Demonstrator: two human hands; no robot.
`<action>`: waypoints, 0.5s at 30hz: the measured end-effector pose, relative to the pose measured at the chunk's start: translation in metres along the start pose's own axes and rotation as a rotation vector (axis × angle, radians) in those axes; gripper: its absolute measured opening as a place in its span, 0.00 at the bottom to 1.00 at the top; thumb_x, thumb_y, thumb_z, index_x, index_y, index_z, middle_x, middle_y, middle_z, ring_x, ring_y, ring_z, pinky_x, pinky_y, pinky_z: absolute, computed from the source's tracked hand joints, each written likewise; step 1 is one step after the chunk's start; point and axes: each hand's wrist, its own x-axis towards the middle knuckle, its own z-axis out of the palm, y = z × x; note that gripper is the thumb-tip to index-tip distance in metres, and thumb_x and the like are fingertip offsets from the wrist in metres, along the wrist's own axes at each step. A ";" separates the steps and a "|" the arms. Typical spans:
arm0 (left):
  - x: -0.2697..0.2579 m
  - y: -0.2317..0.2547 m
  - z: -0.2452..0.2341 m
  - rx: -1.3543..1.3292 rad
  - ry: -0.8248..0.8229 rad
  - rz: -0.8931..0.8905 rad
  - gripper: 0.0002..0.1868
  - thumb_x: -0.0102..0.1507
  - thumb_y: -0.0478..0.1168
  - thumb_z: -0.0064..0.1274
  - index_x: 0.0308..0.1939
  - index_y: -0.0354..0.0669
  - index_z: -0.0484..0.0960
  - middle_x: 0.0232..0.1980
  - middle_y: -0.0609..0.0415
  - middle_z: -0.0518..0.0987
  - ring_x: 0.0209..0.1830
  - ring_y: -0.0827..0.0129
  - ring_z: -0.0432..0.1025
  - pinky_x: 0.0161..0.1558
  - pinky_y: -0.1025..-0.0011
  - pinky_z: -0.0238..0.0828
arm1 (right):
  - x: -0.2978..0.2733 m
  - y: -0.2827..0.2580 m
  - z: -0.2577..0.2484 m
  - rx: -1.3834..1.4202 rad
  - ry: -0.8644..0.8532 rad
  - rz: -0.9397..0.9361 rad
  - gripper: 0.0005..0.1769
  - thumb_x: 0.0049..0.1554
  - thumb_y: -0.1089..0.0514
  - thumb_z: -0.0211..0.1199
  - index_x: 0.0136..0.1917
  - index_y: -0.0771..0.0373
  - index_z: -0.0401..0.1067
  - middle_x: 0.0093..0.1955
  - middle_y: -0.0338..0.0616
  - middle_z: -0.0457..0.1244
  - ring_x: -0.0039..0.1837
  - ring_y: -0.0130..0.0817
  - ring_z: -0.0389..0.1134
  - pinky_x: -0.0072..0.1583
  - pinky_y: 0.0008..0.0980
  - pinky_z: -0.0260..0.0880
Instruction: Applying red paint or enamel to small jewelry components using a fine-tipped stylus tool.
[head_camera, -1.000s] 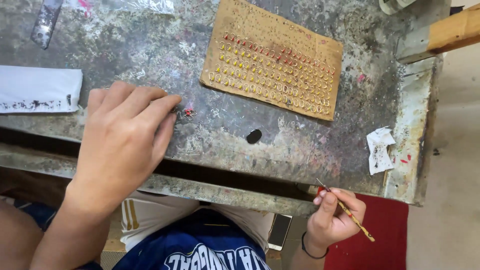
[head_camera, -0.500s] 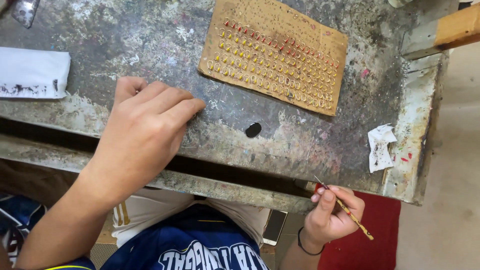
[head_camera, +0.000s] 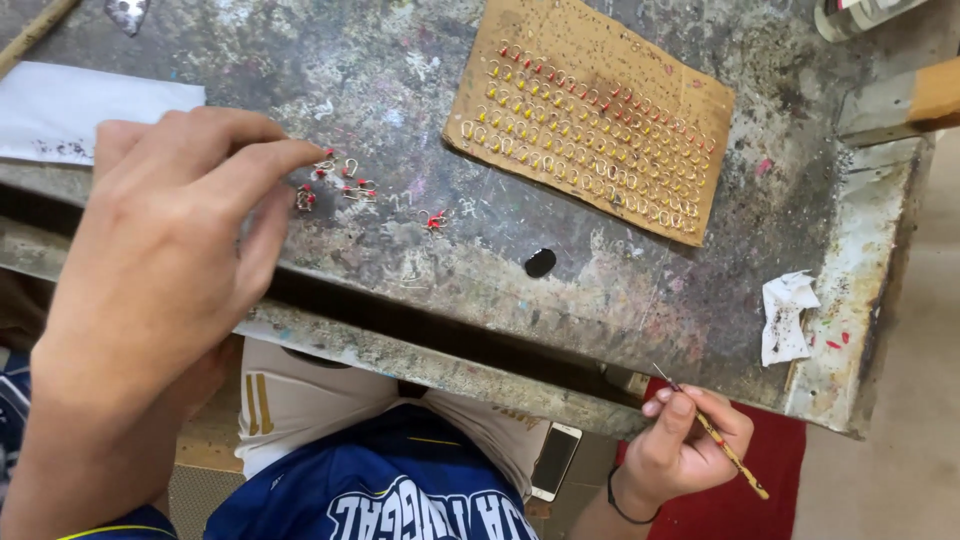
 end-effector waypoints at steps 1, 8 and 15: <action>0.000 0.000 0.003 0.004 0.012 0.023 0.14 0.68 0.29 0.62 0.57 0.38 0.88 0.55 0.45 0.82 0.52 0.51 0.75 0.54 0.56 0.58 | 0.000 -0.001 0.001 -0.008 0.006 -0.001 0.11 0.67 0.56 0.63 0.52 0.64 0.65 0.44 0.51 0.61 0.34 0.32 0.63 0.38 0.26 0.67; 0.013 0.012 0.008 0.105 -0.008 0.109 0.15 0.62 0.28 0.58 0.51 0.43 0.81 0.51 0.53 0.78 0.46 0.57 0.70 0.48 0.61 0.57 | 0.001 -0.001 0.003 -0.035 0.007 -0.021 0.14 0.68 0.53 0.63 0.52 0.65 0.64 0.43 0.51 0.60 0.35 0.34 0.63 0.39 0.28 0.68; 0.013 0.011 0.020 0.171 0.030 0.118 0.14 0.61 0.31 0.62 0.50 0.49 0.83 0.45 0.62 0.80 0.47 0.60 0.69 0.50 0.61 0.57 | 0.000 -0.001 0.001 -0.050 0.015 0.002 0.12 0.69 0.55 0.63 0.52 0.65 0.65 0.43 0.51 0.60 0.36 0.34 0.63 0.39 0.28 0.69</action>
